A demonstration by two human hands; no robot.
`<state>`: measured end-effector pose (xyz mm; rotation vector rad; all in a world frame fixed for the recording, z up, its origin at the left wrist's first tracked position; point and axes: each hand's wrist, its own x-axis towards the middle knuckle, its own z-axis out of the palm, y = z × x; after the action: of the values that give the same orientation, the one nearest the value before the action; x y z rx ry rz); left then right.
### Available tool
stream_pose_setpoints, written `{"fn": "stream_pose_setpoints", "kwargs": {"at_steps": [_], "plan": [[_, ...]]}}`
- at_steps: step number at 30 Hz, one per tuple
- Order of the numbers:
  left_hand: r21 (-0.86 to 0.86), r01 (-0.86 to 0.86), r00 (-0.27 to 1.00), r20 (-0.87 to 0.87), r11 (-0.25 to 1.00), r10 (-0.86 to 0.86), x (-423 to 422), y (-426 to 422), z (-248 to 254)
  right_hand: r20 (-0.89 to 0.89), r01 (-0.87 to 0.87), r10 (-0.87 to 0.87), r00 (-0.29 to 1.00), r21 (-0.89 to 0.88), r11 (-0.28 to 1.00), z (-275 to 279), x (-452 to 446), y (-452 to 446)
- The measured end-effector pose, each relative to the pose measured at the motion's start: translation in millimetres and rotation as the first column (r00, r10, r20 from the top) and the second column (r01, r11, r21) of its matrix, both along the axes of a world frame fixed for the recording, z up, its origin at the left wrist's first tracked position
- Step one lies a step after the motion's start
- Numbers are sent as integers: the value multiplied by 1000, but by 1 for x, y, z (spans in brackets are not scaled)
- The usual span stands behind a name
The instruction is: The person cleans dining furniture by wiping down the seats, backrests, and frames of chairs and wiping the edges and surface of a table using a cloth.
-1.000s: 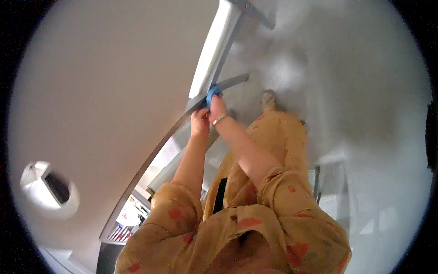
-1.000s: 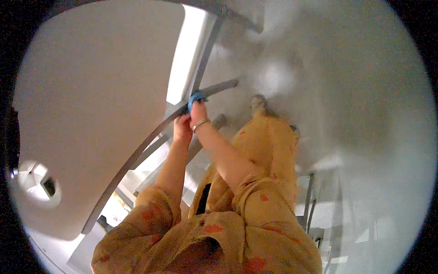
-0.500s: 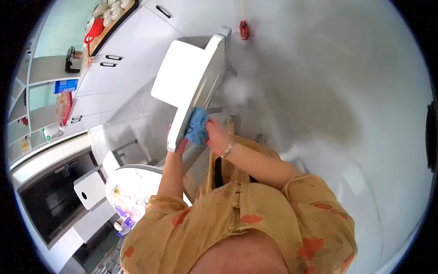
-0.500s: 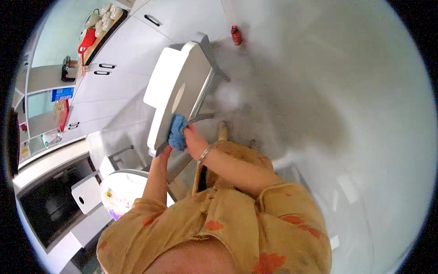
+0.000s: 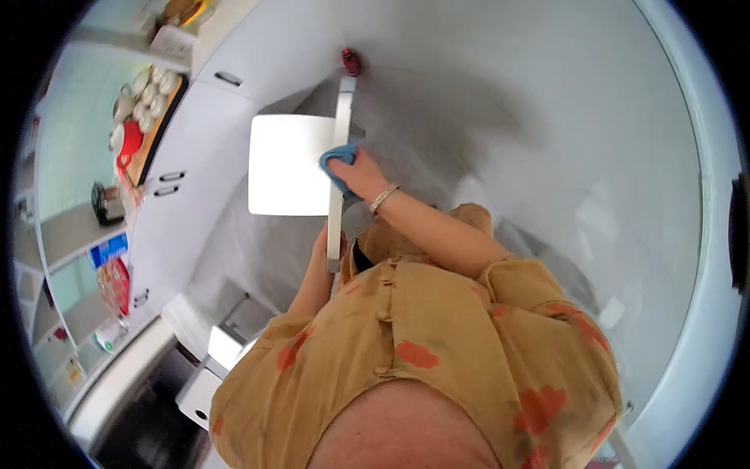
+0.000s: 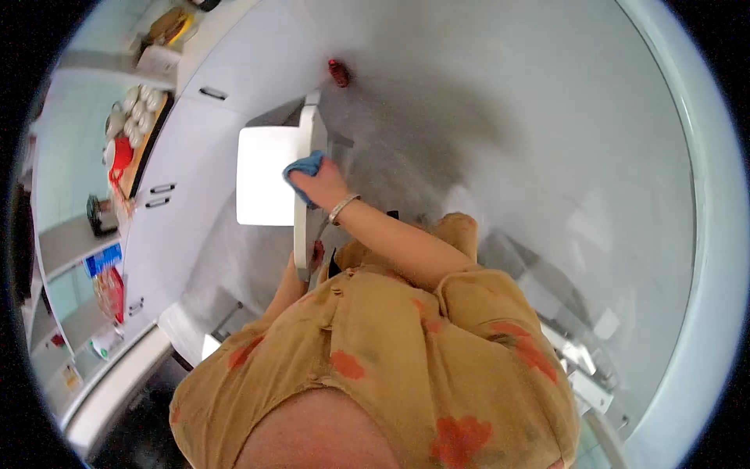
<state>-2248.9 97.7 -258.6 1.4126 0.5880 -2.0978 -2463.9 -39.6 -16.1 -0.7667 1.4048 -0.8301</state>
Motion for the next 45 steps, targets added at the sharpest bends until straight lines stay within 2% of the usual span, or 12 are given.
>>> {"fn": "stream_pose_setpoints", "kwargs": {"at_steps": [3,9,16,20,28,32,34,36,37,40,42,45], "plan": [[6,55,998,31,998,-55,-3,1,11,-216,-81,70,974,-42,996,-2,8,-7],[-18,207,978,13,978,-207,-45,-42,-1,-147,14,-37,989,-157,987,-9,-14,-37],[-22,321,947,27,947,-320,-71,-69,1,-338,84,-180,924,-280,956,-21,-36,-90],[-38,328,945,13,944,-328,-85,-95,2,-250,24,-89,964,-253,967,-22,-55,-125],[-111,279,953,-91,954,-289,-133,-134,-12,-398,-122,42,916,-178,977,-6,-77,-150],[-48,215,977,-4,975,-215,-140,-129,20,-349,-220,160,923,-137,966,-8,-72,-142],[33,225,962,151,974,-227,-160,-144,100,-369,-196,104,924,-223,955,-22,-64,-141],[-57,-17,999,-44,998,14,-160,-124,44,-10,-83,83,997,-254,964,-24,-59,-133],[-27,-58,998,-22,998,58,-167,-118,26,-25,-74,71,997,-101,992,-3,-58,-131],[41,-233,972,42,972,231,-176,-123,16,-220,-181,144,965,-160,970,-32,-68,-135],[79,-345,936,100,935,337,-198,-112,-17,-125,-98,84,989,-113,989,-41,-78,-119],[185,-602,798,117,777,591,-219,-99,-68,-110,-163,155,982,-70,984,-33,-89,-109]]}}
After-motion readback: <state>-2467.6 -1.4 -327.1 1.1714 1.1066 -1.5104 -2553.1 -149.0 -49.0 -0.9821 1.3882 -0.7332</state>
